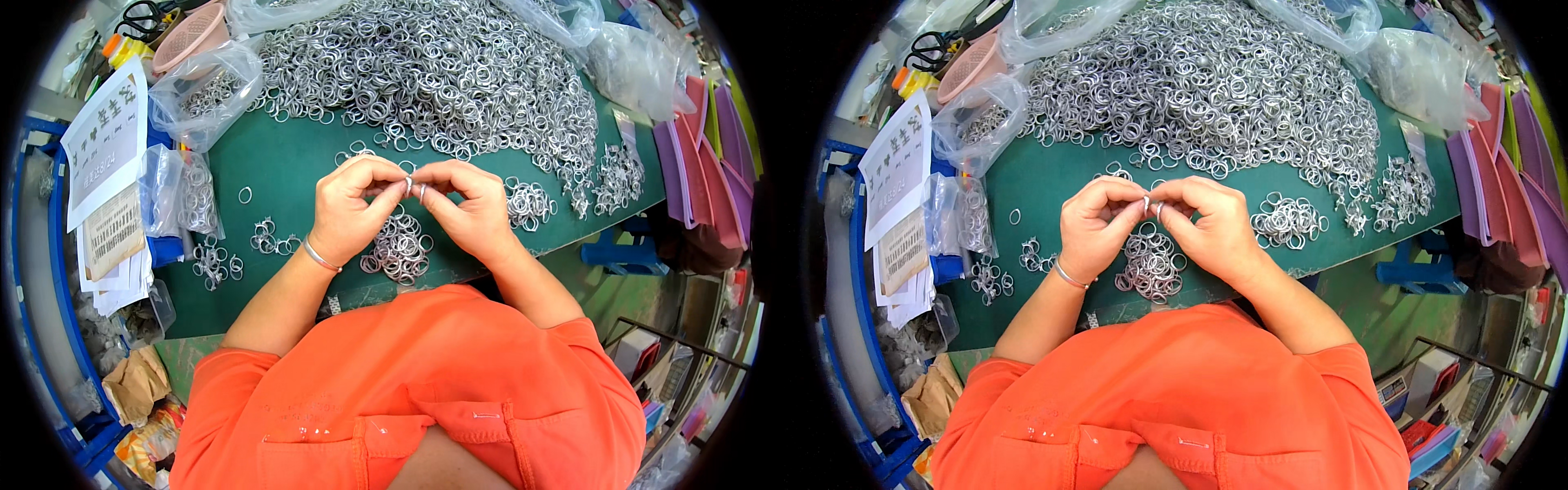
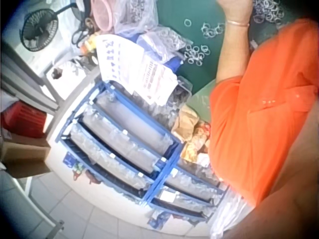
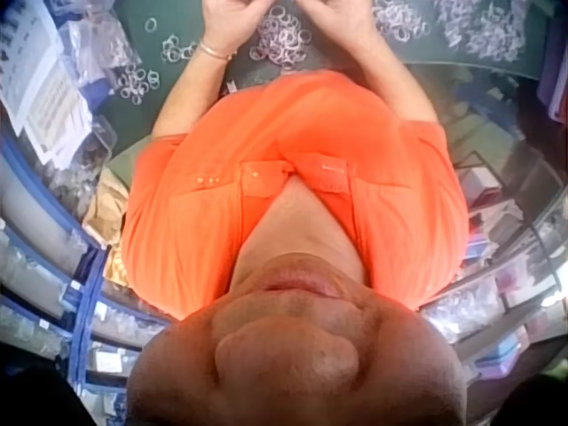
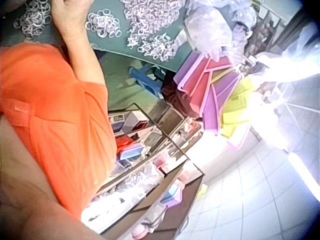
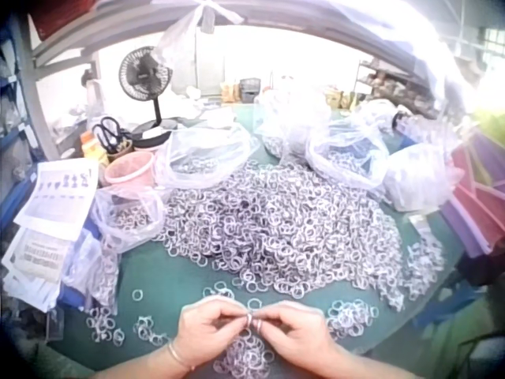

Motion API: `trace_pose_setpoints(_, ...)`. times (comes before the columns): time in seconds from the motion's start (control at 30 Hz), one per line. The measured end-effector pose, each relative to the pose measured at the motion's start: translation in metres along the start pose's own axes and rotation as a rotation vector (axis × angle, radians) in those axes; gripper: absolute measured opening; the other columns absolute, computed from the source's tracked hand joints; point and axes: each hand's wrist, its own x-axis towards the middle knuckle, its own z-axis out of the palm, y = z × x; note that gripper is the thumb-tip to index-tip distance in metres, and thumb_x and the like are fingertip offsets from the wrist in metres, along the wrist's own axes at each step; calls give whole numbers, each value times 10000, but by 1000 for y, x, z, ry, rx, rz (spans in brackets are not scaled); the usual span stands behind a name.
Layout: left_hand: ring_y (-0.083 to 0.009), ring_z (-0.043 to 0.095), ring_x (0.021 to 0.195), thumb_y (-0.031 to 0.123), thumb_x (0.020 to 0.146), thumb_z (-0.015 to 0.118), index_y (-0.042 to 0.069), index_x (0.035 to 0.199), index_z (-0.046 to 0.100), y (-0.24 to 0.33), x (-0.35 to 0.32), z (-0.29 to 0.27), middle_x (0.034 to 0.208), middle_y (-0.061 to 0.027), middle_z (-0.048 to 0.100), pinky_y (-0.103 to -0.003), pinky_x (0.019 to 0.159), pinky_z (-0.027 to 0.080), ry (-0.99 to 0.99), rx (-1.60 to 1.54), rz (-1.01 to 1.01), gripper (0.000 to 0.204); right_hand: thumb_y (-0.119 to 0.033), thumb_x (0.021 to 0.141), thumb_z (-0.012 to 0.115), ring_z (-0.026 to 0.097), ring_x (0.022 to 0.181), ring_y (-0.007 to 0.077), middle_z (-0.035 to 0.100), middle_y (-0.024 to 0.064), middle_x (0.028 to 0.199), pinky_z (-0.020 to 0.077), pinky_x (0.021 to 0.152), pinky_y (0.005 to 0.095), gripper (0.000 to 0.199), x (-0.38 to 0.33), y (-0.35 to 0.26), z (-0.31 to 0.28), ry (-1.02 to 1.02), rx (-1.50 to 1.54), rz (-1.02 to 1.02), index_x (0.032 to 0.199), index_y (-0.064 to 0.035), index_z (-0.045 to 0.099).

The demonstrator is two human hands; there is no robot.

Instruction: The person sorts through a large pile of small metal rings on a table, picking them up and moving them into smaller groups by hand.

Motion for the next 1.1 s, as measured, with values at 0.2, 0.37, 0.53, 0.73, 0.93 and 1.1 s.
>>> trace_pose_setpoints(0.2,-167,684,852,-121,841,639,-58,953,654,-2,-1,0,998,-112,632,-257,740,585,5,14,-4,129,8,829,688,673,677,114,713,89,834,540,605,244,88,-5,-6,-7,-43,68,167,913,-5,710)
trace_pose_setpoints(0.37,-170,690,833,-115,843,637,-58,948,647,0,-1,-1,985,-114,635,-254,728,584,-3,24,-16,120,7,808,717,691,714,172,715,113,838,545,618,268,100,-7,-1,-10,-57,-46,3,906,-10,717)
trace_pose_setpoints(0.53,-164,694,811,-107,852,632,-56,944,635,1,0,1,963,-107,639,-256,717,583,-14,-3,-37,105,16,780,728,686,749,235,702,121,851,549,645,305,147,-5,2,-21,-30,-226,-171,923,-15,714)
trace_pose_setpoints(0.73,-147,675,797,-117,857,613,-51,966,652,0,-1,0,937,-78,620,-260,712,582,25,-48,-51,134,55,777,687,666,715,234,683,106,835,523,629,301,147,-6,-5,-74,104,-411,-53,908,-13,684)
trace_pose_setpoints(0.93,-150,669,792,-137,830,637,-58,953,674,3,-1,2,956,-88,618,-243,694,562,-52,14,-57,151,11,724,667,589,832,240,637,38,843,432,806,376,158,-28,-6,-95,-213,-851,-221,860,-65,690)
trace_pose_setpoints(1.1,-144,665,806,-122,821,657,-47,921,674,3,1,1,948,-84,633,-239,714,565,-56,111,-3,126,-28,737,683,569,875,235,630,24,897,394,828,394,141,-34,7,-82,-210,-870,-232,865,-88,687)
